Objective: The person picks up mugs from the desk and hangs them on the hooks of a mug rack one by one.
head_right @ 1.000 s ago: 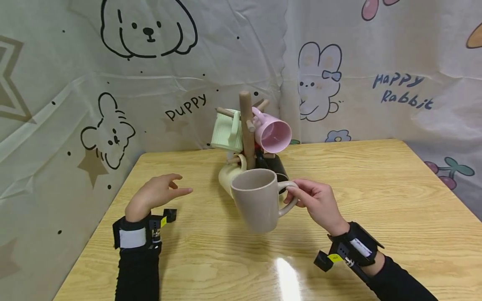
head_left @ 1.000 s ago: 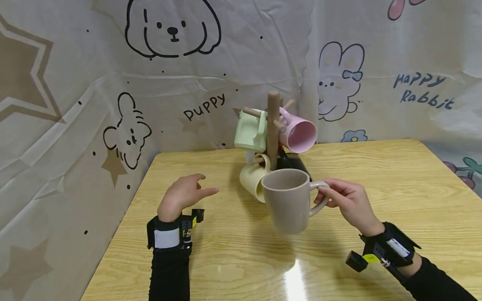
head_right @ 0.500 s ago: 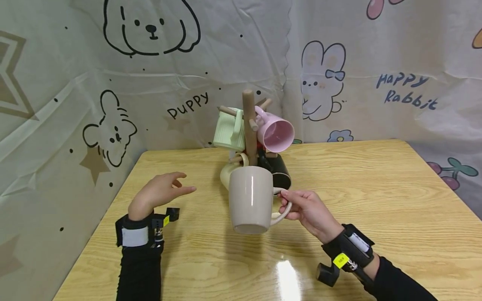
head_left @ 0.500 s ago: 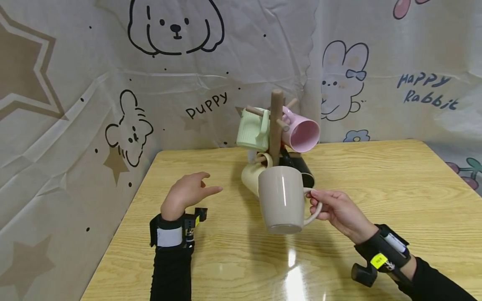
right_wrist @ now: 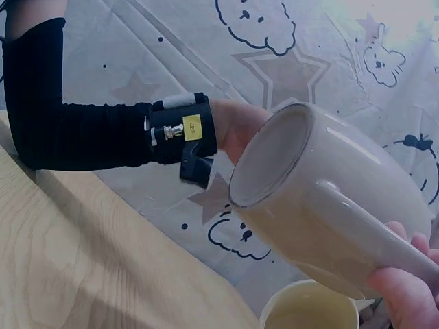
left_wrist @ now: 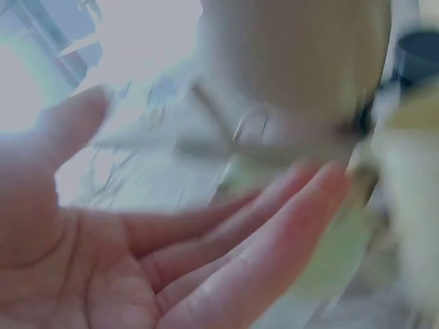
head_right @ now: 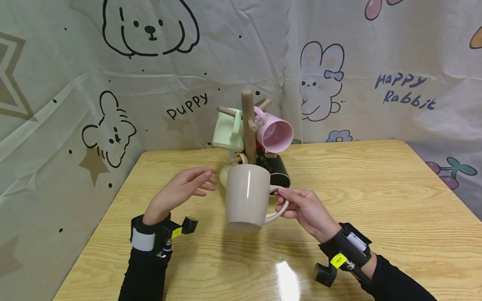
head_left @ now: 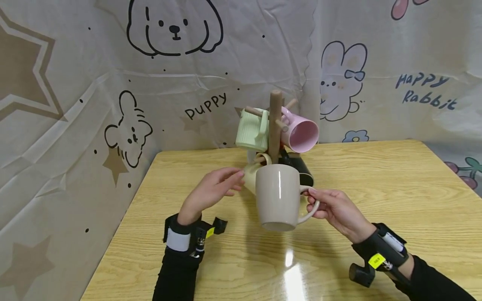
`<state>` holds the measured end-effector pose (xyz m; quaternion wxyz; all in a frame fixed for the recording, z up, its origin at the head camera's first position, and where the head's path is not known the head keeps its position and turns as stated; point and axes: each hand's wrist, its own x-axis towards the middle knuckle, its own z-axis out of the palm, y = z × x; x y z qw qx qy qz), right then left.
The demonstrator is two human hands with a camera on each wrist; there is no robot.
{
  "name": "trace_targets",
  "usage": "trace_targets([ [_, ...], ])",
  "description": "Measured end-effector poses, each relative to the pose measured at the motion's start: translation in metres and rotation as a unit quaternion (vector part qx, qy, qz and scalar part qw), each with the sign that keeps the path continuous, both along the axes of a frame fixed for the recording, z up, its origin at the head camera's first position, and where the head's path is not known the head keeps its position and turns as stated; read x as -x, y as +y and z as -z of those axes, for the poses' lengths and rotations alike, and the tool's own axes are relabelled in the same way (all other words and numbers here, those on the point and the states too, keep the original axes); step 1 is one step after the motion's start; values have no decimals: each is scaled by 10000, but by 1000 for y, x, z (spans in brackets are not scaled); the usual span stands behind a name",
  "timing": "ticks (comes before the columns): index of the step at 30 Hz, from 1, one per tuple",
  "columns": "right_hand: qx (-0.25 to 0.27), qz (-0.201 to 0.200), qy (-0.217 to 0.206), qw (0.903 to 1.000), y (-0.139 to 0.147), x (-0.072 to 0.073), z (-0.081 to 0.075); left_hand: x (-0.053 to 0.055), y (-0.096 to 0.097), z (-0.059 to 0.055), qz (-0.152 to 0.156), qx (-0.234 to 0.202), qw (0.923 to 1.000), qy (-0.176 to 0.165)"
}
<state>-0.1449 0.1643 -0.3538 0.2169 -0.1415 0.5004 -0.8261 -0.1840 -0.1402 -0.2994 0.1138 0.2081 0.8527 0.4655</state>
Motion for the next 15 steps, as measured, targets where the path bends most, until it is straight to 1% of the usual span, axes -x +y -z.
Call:
trace_targets([
  [1,-84,53,38,9999,-1,0,-1,0,6,1,176,-337,9990,-254],
  [2,-145,106,74,9998,-2,0,-2,-1,12,2,304,-645,9961,-522],
  [4,-279,220,139,9993,-4,0,-4,-3,23,5,488,-1213,9863,-1006],
  [5,-321,270,159,9990,-5,0,-5,-4,27,7,550,-1473,9795,-1259],
  [7,-412,352,217,9983,-7,0,-6,-6,35,11,701,-2070,9596,-1770],
  [9,-496,437,293,9974,-8,1,-7,-7,42,16,819,-2637,9359,-2188],
  [10,-529,477,337,9969,-8,1,-7,-8,45,18,845,-2868,9247,-2356],
  [12,-604,550,422,9958,-9,2,-8,-9,51,21,770,-3264,9048,-2622],
  [14,-671,644,484,9945,-10,3,-8,-9,57,25,508,-3530,8926,-2759],
  [15,-718,687,529,9936,-10,3,-9,-9,59,26,365,-3601,8888,-2812],
])
